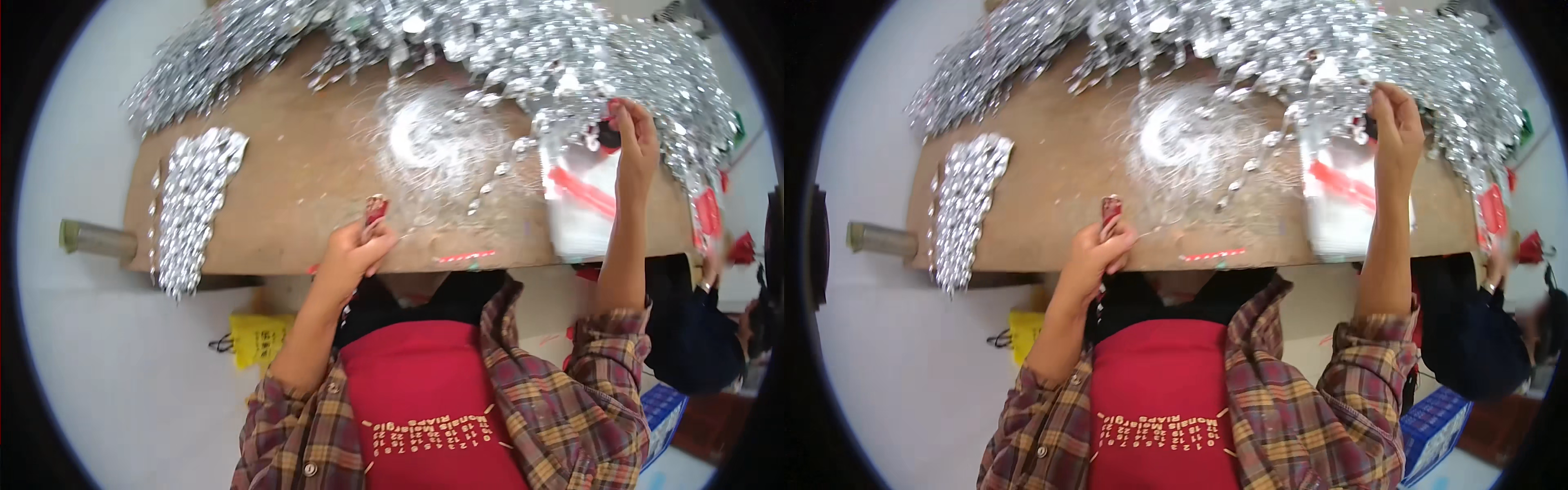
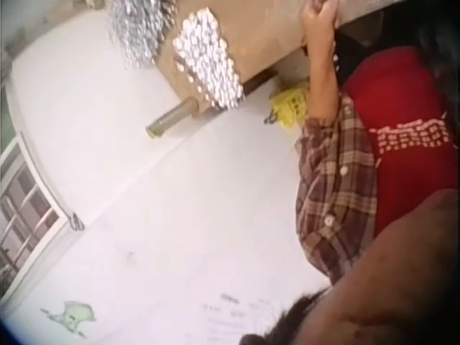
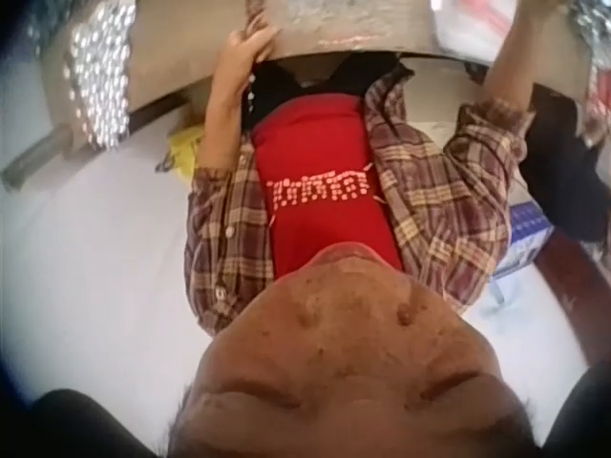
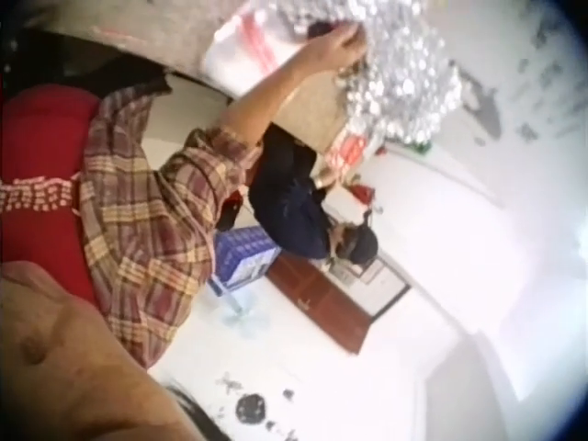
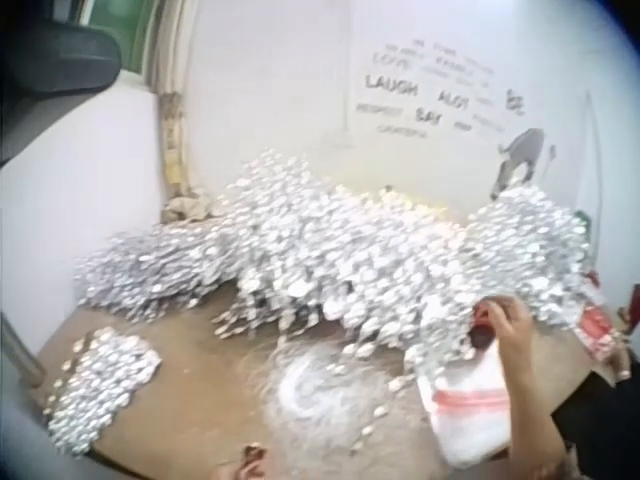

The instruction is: Threading and assembling small decorative components using wire at a workbench.

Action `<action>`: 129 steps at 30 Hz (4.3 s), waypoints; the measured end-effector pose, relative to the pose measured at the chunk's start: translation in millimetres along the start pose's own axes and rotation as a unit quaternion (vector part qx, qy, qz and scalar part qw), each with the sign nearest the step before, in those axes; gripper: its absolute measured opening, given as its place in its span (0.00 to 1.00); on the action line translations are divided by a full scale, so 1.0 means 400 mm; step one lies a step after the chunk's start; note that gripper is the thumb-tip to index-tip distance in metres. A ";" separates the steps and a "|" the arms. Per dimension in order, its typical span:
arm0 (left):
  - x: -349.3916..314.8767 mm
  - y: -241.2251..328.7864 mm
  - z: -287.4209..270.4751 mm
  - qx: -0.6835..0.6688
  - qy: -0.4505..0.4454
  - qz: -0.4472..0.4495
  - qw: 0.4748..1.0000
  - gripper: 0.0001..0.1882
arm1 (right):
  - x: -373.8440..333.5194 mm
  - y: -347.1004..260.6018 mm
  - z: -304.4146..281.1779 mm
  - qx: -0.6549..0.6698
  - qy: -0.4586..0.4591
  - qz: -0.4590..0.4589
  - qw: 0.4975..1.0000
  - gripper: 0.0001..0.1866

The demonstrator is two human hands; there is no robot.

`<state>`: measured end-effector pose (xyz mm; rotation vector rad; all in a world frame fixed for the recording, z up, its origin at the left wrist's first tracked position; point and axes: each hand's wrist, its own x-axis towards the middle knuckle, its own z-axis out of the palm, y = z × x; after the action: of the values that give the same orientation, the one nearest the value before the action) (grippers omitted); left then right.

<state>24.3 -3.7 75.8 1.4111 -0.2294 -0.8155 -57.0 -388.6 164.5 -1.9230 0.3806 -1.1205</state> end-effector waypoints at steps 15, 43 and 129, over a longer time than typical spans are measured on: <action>-0.065 0.072 0.042 0.005 -0.037 0.037 0.999 0.05 | -0.442 -0.205 0.288 0.035 -0.380 -0.061 0.922 0.06; -0.069 0.059 0.084 -0.074 -0.141 0.110 0.981 0.20 | -0.421 -0.264 0.256 0.254 -0.240 0.172 0.921 0.03; -0.085 0.068 0.084 0.152 -0.051 0.297 0.941 0.05 | -0.434 -0.207 0.240 0.300 -0.354 0.132 0.876 0.04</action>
<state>-10.1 -10.4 118.2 1.4699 -0.8473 -0.3558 -86.2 -182.5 110.9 -1.5148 -0.1122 -0.2432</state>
